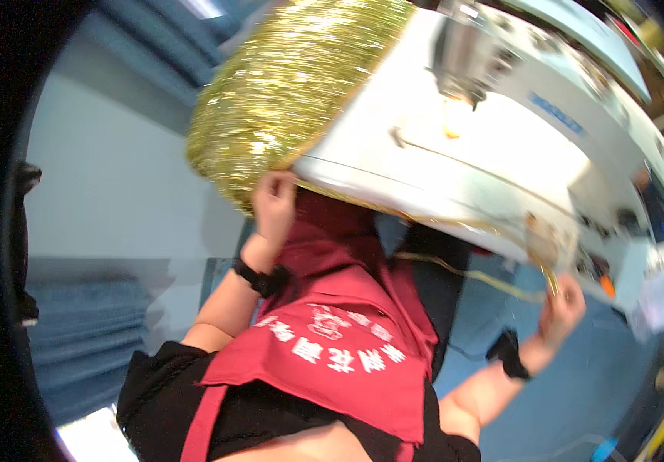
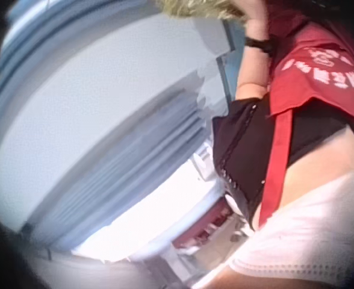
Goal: The person aligns a gold tinsel curtain with a gold trim on a sewing machine, measures the trim with a tape measure, and sews the trim to the curtain edge. The person repeatedly adjusts the fabric and trim to maintain alignment during sewing.
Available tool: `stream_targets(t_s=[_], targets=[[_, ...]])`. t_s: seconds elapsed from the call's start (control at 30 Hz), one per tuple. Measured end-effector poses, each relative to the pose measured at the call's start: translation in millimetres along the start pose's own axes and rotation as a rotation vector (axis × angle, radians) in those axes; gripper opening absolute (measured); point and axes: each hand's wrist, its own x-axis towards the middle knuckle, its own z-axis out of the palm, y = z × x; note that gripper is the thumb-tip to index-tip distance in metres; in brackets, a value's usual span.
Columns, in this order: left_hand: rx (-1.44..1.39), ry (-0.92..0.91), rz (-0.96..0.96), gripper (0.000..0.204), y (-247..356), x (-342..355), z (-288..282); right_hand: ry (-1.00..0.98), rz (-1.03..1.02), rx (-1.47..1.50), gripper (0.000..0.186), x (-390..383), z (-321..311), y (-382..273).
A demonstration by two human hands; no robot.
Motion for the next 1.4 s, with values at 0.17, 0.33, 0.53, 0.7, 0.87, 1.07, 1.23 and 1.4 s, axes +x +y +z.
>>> stream_targets(t_s=[0.17,0.33,0.53,0.7,0.87,1.07,1.23,1.4], targets=[[-0.041,-0.577,0.103,0.013,47,-52,-25,-0.763,-0.528,1.268,0.017,-35,39,-82],[0.027,-0.761,0.188,0.018,50,-34,-50,-1.324,-0.651,1.539,0.009,-20,98,-134],[0.396,-0.348,0.451,0.039,35,-11,-3,-1.520,-0.564,1.528,0.004,-10,131,-129],[0.511,-0.209,0.437,0.056,15,-4,34,-1.506,-0.485,1.411,0.002,-22,127,-118],[0.524,-0.255,0.477,0.049,5,7,31,-1.192,-0.413,1.415,0.005,-51,106,-112],[0.273,-0.219,0.309,0.032,20,20,-11,-1.037,-0.404,1.420,0.008,-59,93,-96],[-0.352,-0.272,-0.176,0.028,17,50,-42,-1.039,-0.376,1.361,0.008,-55,93,-95],[-0.495,-0.297,-0.282,0.027,15,60,-48,-1.077,-0.388,1.312,0.008,-52,94,-93]])
